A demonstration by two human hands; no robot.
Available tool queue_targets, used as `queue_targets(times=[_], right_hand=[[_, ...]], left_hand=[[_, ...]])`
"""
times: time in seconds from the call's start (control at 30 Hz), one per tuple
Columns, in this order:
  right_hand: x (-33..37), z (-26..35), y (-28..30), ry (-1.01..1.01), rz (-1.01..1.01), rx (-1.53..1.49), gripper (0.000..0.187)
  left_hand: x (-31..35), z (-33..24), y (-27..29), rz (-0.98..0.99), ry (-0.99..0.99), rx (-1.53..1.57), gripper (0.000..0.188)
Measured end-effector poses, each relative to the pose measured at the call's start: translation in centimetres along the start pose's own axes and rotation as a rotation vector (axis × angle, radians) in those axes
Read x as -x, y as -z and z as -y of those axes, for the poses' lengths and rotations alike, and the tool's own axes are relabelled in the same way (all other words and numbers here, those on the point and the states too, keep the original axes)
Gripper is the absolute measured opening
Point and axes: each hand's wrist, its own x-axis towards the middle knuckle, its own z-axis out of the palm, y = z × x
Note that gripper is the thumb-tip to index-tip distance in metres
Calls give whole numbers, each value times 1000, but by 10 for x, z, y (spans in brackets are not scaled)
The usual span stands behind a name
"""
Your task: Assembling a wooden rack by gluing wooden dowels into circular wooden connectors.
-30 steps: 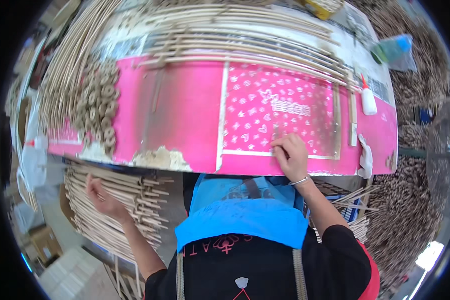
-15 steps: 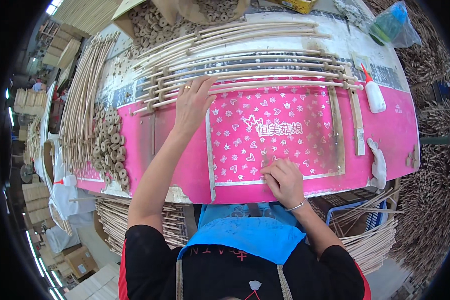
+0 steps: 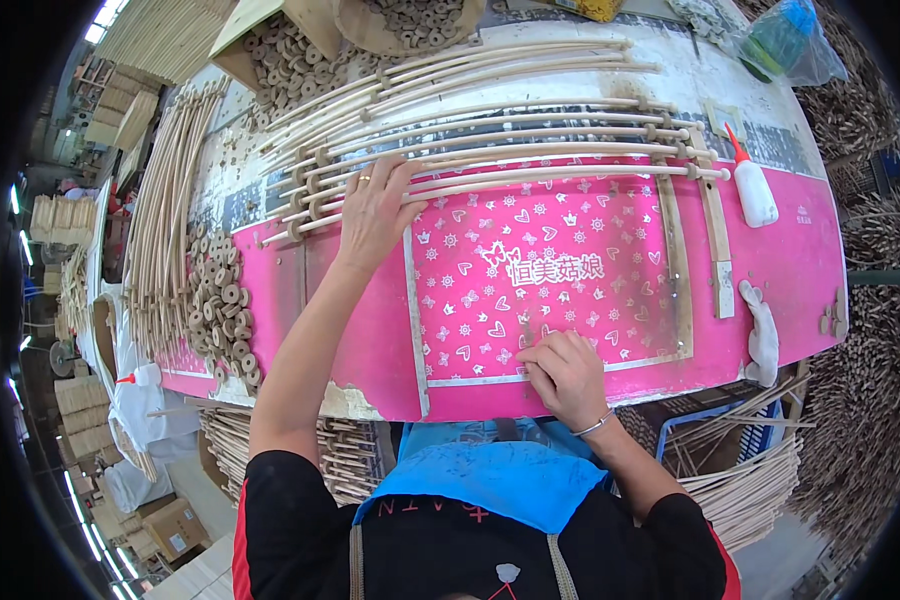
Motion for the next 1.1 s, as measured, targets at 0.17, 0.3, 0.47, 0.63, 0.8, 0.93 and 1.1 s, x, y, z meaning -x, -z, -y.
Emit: queue_targets(times=[0.17, 0.3, 0.47, 0.63, 0.8, 0.93, 1.1], right_hand=[[-2, -2, -1, 26, 0, 1, 11], [2, -6, -3, 33, -5, -38, 12], [4, -8, -3, 51, 14, -51, 13], [9, -11, -2, 43, 4, -44, 13], [9, -9, -2, 36, 14, -65, 13], [8, -10, -2, 46, 14, -65, 13], [8, -10, -2, 40, 9, -67, 13]], left_hand=[[0, 0, 2, 32, 9, -37, 55], [-1, 1, 6, 60, -4, -9, 51], [1, 7, 11, 109, -12, 11, 49], [-11, 7, 15, 166, -40, 61, 53], [-13, 5, 16, 159, -51, 46, 62], [-14, 7, 19, 183, -86, 21, 71], [-25, 16, 18, 246, -99, 58, 76]])
